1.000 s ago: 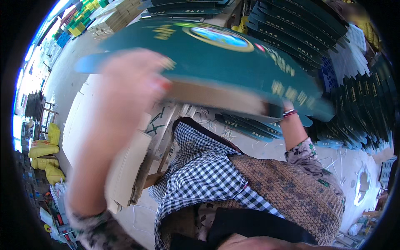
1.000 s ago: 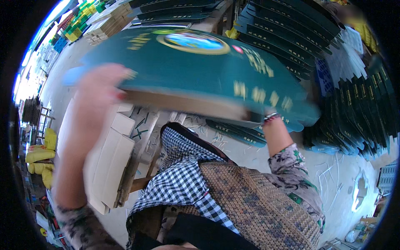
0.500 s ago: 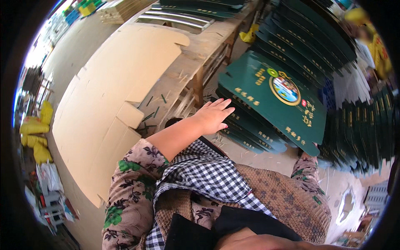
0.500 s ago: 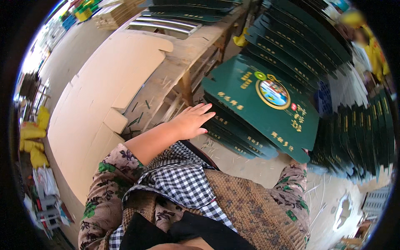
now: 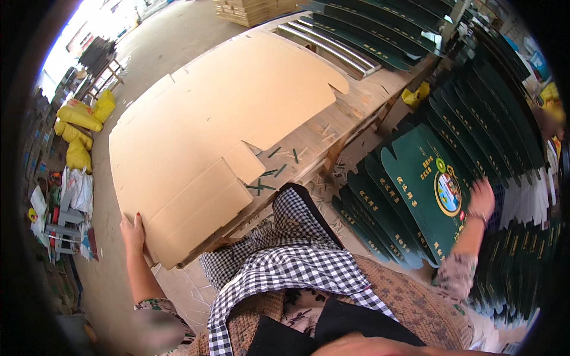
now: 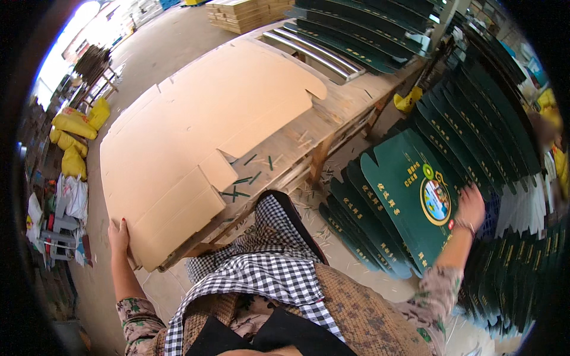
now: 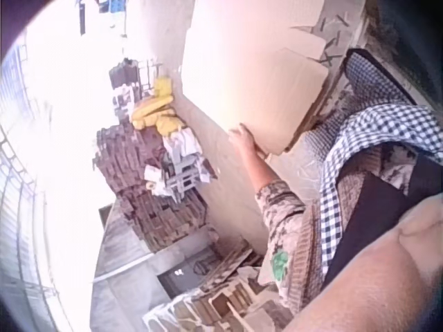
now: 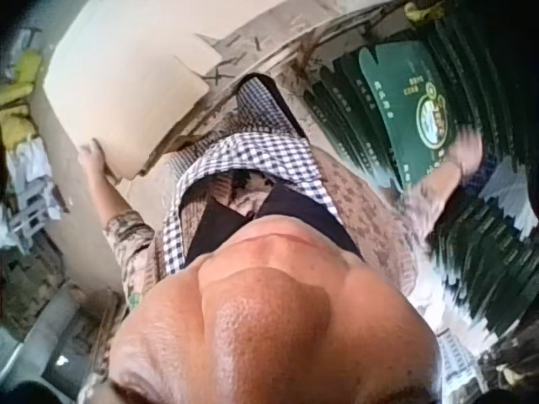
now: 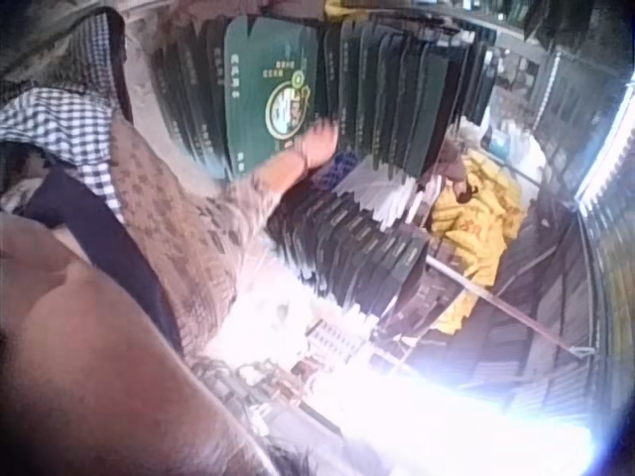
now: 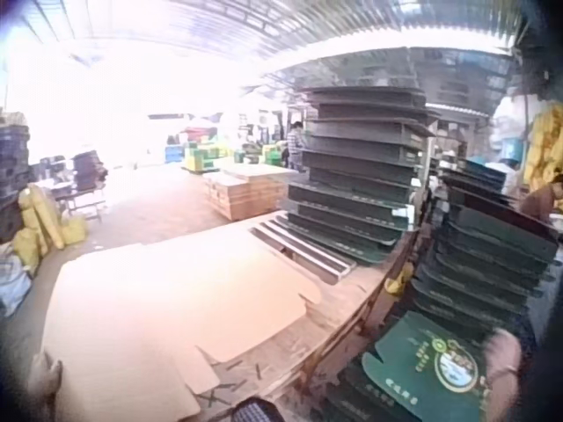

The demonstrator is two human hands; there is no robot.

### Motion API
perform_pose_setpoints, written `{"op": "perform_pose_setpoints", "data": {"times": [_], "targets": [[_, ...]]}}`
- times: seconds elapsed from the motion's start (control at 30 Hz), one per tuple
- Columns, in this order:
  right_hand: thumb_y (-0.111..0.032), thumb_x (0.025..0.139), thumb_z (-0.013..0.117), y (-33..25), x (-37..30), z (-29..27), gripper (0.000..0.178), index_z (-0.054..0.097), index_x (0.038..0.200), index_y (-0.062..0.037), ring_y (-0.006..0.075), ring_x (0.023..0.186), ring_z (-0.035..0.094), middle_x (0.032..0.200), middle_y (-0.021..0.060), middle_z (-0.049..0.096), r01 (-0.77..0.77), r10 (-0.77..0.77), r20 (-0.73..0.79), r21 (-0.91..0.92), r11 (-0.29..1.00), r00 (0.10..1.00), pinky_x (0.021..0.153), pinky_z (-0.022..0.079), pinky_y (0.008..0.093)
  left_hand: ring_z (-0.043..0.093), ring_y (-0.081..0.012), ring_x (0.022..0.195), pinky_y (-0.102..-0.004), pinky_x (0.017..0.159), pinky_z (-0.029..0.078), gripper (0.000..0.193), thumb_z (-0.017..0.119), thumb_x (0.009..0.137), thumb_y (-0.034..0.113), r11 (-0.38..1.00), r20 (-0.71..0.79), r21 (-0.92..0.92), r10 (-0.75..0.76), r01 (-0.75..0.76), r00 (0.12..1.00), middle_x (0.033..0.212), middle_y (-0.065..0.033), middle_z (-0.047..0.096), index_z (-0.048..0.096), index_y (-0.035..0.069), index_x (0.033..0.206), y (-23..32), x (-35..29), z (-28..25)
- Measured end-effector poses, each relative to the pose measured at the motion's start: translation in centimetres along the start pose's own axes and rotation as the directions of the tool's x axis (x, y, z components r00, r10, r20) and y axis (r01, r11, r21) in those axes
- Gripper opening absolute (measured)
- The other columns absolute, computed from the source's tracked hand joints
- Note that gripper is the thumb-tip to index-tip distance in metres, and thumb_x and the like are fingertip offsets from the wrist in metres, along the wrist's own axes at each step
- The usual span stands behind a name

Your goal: The person folds flat cardboard sheets into green printed boxes by hand, creasing the edges and stacking the finished boxes on a nearby table. The task is repeated continuously throughout the clip.

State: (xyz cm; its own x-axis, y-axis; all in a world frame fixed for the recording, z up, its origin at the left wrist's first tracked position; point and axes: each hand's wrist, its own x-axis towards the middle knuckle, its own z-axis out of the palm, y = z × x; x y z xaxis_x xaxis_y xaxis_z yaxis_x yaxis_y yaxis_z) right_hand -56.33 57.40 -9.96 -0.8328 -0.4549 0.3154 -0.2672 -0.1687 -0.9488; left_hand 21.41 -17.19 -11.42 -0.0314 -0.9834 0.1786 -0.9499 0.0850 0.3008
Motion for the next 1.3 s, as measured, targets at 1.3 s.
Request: {"op": "perform_pose_setpoints", "data": {"times": [1.3], "targets": [[-0.016,0.095,0.055,-12.2,3.7,53.3,0.022,0.057,0.113,-0.0046,0.018,0.09,0.065,0.103,0.005,0.064,-0.198,-0.057,0.394,0.574,0.794,0.917,0.082,0.053,0.0309,0.059,-0.0419,0.087,-0.0432,0.078,0.047,0.033,0.051,0.073,0.009,0.676,-0.083,-0.696,0.259,-0.242,0.962,0.092,-0.0265,0.063,0.063,-0.006,0.1,17.5,-4.9,-0.3]]}}
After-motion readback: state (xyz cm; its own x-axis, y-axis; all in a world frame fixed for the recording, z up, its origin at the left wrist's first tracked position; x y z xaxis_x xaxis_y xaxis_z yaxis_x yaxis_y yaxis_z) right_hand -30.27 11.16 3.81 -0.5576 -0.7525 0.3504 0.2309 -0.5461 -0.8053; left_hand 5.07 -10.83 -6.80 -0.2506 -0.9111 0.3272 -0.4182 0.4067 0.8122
